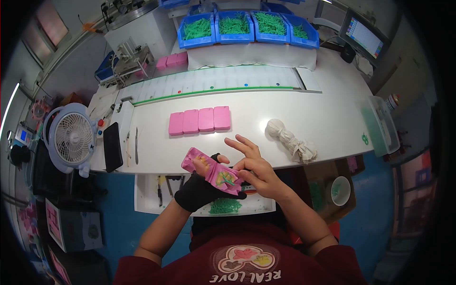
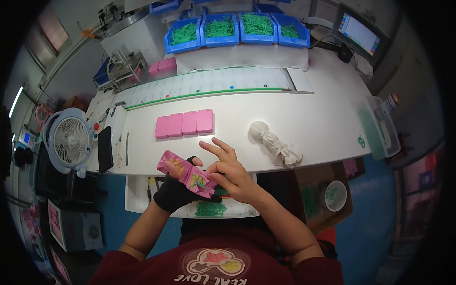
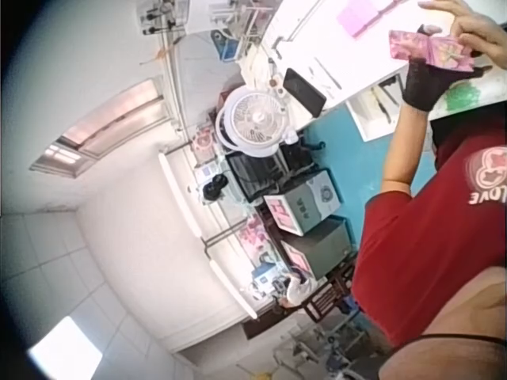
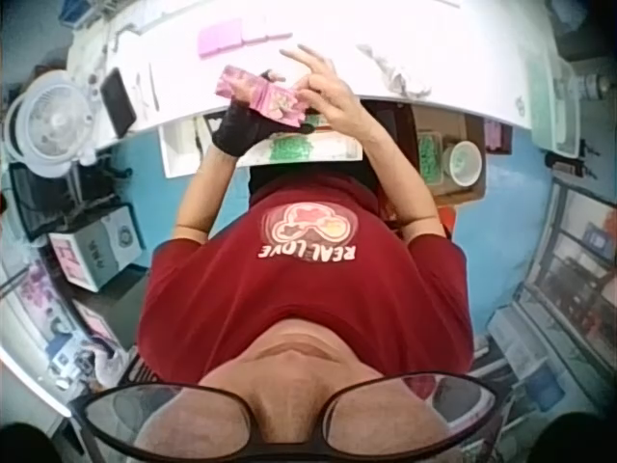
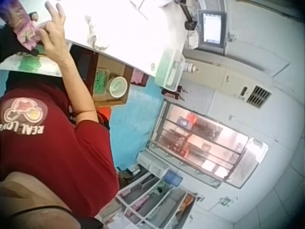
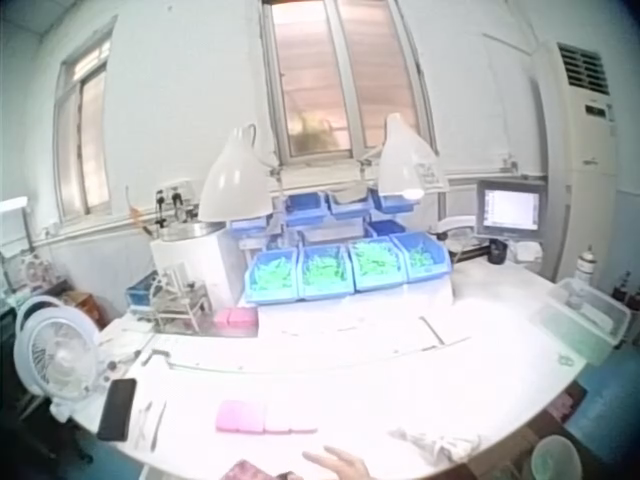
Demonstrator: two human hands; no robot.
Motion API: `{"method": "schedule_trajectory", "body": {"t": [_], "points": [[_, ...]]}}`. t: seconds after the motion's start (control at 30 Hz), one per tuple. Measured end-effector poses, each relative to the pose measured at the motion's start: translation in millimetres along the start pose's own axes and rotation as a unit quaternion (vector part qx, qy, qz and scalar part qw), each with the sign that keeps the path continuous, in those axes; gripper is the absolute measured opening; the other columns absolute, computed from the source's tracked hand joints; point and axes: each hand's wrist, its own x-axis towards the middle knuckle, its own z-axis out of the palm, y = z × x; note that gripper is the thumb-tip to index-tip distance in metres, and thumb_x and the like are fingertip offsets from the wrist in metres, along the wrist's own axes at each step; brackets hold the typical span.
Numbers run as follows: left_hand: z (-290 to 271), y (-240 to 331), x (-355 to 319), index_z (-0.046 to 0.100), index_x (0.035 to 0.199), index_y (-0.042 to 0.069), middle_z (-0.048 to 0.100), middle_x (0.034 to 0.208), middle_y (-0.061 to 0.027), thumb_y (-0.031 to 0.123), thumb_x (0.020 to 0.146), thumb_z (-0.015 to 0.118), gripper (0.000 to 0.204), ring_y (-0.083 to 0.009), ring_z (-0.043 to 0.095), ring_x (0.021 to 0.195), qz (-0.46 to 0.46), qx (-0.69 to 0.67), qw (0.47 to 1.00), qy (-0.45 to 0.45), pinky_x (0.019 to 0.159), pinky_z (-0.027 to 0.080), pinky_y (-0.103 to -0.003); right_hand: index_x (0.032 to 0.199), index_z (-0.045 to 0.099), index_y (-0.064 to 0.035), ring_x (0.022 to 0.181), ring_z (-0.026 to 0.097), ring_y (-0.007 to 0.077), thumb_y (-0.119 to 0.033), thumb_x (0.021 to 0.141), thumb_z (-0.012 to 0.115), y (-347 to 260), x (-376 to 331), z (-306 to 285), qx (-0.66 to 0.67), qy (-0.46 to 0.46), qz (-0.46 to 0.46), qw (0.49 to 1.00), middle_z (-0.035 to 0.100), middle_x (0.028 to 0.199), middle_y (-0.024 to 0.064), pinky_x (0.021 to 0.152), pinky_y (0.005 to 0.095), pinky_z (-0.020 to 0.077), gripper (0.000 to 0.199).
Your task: Assembling small green components into pink plastic housings at a production station.
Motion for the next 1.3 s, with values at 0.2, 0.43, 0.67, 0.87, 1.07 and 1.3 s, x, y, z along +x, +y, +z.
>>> {"method": "schedule_trajectory", "body": {"t": [0.2, 0.43, 0.67, 0.87, 1.07, 1.3], "points": [[-20.9, -1.2, 0.6, 0.037, 0.100, 0.011, 0.058, 0.095, -0.0083, 0.072, 0.083, 0.047, 0.064, -0.0185, 0.062, 0.091, 0.059, 0.165, 0.982, -0.073, 0.073, 0.051, -0.029, 0.087, 0.061, -0.0064, 0.139, 0.026, 0.0364, -0.017, 0.091, 0.058, 5.3, 2.6, -7.6, -0.030, -0.065, 0.002, 0.997, 0.043, 0.142, 0.0160, 0.111, 0.0476, 0.0228, 0.012], [-19.1, -11.7, 3.4, 0.039, 0.122, 0.009, 0.061, 0.101, -0.0097, 0.062, 0.090, 0.044, 0.062, -0.0144, 0.064, 0.087, 0.080, 0.057, 0.993, 0.059, 0.070, 0.053, -0.026, 0.093, 0.064, -0.0037, 0.124, 0.047, 0.0310, -0.021, 0.090, 0.062, 4.9, -16.4, 18.8, 0.056, 0.103, 0.204, 0.972, 0.054, 0.129, 0.0171, 0.102, 0.0390, 0.0363, 0.018], [-20.3, -21.0, 10.3, 0.036, 0.132, 0.008, 0.064, 0.095, -0.0069, 0.061, 0.094, 0.036, 0.066, -0.0120, 0.063, 0.081, 0.129, 0.104, 0.985, 0.054, 0.070, 0.051, -0.024, 0.092, 0.059, -0.0003, 0.098, 0.056, 0.0081, -0.012, 0.093, 0.059, 7.0, -11.6, 9.8, 0.228, 0.025, 0.305, 0.924, 0.043, 0.139, 0.0191, 0.088, 0.0231, 0.0443, 0.012], [-23.7, -33.2, 15.8, 0.038, 0.130, 0.008, 0.063, 0.095, -0.0078, 0.065, 0.092, 0.035, 0.069, -0.0125, 0.061, 0.078, 0.149, 0.164, 0.973, 0.069, 0.068, 0.049, -0.024, 0.093, 0.055, -0.0010, 0.116, 0.053, 0.0244, -0.013, 0.091, 0.056, -4.0, -4.3, -4.2, -0.090, 0.012, 0.166, 0.982, 0.046, 0.137, 0.0190, 0.090, 0.0359, 0.0460, 0.012], [-22.0, -29.9, 17.5, 0.037, 0.131, 0.008, 0.061, 0.099, -0.0093, 0.067, 0.091, 0.035, 0.071, -0.0137, 0.059, 0.072, 0.159, 0.135, 0.976, 0.062, 0.061, 0.048, -0.024, 0.096, 0.052, -0.0001, 0.114, 0.053, 0.0262, -0.017, 0.092, 0.057, -12.6, 9.1, -2.4, -0.066, 0.078, 0.155, 0.983, 0.054, 0.121, 0.0177, 0.089, 0.0379, 0.0475, 0.018], [-18.4, -24.1, 28.4, 0.035, 0.133, 0.009, 0.061, 0.098, -0.0088, 0.068, 0.090, 0.034, 0.073, -0.0132, 0.062, 0.080, 0.225, 0.148, 0.954, 0.131, 0.066, 0.052, -0.026, 0.096, 0.051, -0.0027, 0.068, 0.061, 0.0098, -0.017, 0.087, 0.069, -7.2, -0.4, 25.9, 0.200, 0.154, 0.310, 0.917, 0.061, 0.083, 0.0057, 0.057, 0.0223, 0.0460, 0.025]]}}
